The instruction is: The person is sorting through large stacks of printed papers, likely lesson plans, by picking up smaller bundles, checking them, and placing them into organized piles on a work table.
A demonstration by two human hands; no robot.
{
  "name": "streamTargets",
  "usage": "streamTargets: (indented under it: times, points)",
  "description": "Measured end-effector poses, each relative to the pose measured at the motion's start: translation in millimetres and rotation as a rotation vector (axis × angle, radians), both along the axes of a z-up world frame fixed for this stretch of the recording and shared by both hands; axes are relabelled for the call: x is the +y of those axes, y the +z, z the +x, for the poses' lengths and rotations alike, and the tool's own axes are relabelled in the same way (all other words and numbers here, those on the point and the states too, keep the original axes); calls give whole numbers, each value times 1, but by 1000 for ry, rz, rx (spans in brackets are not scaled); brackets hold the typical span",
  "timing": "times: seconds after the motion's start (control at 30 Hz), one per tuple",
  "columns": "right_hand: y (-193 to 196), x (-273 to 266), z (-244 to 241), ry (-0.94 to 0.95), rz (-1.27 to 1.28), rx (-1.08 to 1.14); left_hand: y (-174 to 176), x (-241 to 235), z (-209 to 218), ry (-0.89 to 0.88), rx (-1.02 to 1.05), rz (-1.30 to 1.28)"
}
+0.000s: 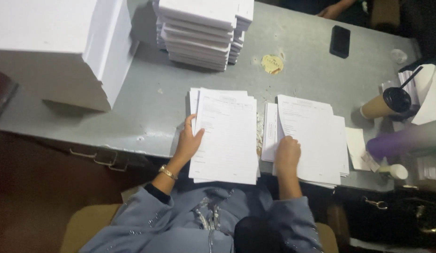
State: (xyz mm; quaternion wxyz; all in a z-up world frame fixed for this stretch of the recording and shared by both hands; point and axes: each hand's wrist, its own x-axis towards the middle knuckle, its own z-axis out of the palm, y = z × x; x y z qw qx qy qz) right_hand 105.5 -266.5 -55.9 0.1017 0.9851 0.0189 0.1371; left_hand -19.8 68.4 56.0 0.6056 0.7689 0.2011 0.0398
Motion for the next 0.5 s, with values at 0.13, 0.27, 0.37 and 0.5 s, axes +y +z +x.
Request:
streamTargets:
  times: [0.13,0.27,0.37,0.5]
  points:
    - [28,14,11,154,338,131,-14,6,4,-28,-52,-19]
    - [182,138,-105,227,752,640,-64,14,23,-74,-77,-62]
    - [161,131,-112,535,831,650,-57,15,20,-25,-31,-93]
    - [74,11,-63,595,915,283,-51,14,19,-82,15,56]
